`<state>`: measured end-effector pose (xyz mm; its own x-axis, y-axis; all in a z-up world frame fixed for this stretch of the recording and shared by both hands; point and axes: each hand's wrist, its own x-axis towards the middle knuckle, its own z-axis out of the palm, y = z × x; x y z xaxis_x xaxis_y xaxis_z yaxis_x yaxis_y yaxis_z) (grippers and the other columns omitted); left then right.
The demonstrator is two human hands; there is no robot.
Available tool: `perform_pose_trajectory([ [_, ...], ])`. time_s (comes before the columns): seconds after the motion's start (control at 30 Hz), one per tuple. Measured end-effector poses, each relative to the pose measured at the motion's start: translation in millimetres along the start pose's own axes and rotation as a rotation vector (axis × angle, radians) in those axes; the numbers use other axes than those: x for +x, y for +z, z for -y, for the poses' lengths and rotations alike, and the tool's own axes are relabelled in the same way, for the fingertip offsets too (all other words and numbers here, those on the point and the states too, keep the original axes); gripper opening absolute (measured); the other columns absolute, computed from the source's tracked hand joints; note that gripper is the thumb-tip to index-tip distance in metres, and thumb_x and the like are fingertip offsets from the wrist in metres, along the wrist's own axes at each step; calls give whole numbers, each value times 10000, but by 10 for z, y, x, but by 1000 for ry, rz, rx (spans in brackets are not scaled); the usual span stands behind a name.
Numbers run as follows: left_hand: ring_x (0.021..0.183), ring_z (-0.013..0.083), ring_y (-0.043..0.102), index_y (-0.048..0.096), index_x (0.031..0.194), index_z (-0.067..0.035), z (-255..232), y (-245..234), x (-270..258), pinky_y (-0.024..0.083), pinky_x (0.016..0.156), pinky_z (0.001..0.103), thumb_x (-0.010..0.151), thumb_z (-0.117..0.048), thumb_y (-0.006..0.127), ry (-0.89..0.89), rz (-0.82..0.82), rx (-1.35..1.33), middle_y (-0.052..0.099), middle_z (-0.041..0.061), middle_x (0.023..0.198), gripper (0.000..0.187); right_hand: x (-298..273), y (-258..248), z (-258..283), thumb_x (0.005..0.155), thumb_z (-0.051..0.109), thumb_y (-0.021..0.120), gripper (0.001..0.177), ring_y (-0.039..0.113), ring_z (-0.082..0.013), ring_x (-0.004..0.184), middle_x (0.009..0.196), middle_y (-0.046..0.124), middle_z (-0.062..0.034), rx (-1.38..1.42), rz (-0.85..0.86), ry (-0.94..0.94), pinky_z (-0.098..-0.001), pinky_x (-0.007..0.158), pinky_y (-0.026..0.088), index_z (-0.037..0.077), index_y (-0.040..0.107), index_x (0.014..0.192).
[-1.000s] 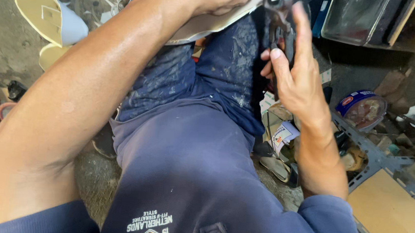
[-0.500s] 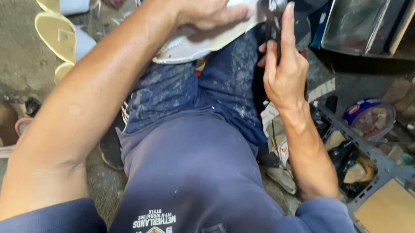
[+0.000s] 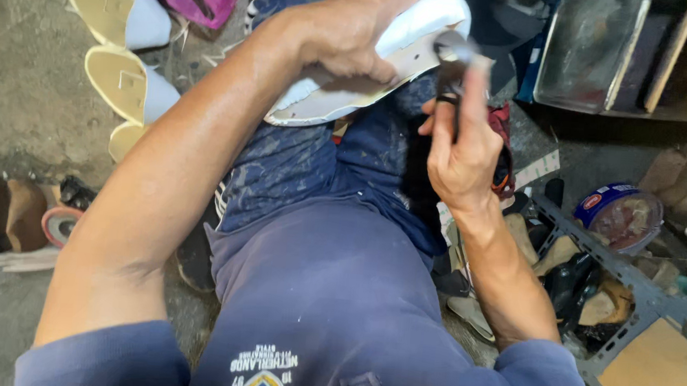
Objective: The person holds a white shoe on their lap and uses pliers to press and shape the sole edge. They then use a hammer to tap the sole and upper, repeatedly adjusting the shoe's position to work on different areas.
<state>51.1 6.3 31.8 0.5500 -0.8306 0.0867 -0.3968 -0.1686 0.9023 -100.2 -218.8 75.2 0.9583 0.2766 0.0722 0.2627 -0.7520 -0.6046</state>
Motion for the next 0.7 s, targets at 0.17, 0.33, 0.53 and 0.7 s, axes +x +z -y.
perform_pose_trajectory([
  [0.17, 1142, 439, 531, 297, 1491, 21, -146, -43, -42, 443, 1005, 461, 789, -211, 753, 28, -34, 77, 489, 298, 1275, 868, 96, -135, 219, 1107, 66, 496, 559, 690, -167, 657, 914, 721, -13, 64, 162, 136, -322, 789, 562, 171, 303, 1621],
  [0.33, 1344, 456, 411, 283, 1552, -44, -727, 71, -625, 367, 1068, 525, 838, -339, 839, -351, -84, 455, 332, 273, 1553, 952, -257, -606, 237, 1007, 358, 608, 765, 715, -234, 978, 1080, 689, -109, 830, -105, 432, -394, 977, 587, 151, 253, 1652],
  [0.53, 1023, 240, 708, 573, 1392, -34, -715, 279, -938, 567, 714, 346, 1067, -399, 651, -201, -322, 1111, 660, 168, 1344, 495, -323, -471, 282, 960, 280, 711, 483, 715, -192, 661, 1027, 701, -199, 1398, 126, 770, -225, 589, 573, 67, 542, 1359],
  [0.7, 1003, 161, 693, 616, 1364, -52, -725, 341, -1062, 498, 635, 279, 1107, -393, 629, -97, -421, 1274, 671, 107, 1327, 427, -403, -148, 657, 977, 221, 607, 445, 629, -167, 708, 869, 653, -74, 756, 155, 593, -280, 765, 532, -5, 590, 1360],
])
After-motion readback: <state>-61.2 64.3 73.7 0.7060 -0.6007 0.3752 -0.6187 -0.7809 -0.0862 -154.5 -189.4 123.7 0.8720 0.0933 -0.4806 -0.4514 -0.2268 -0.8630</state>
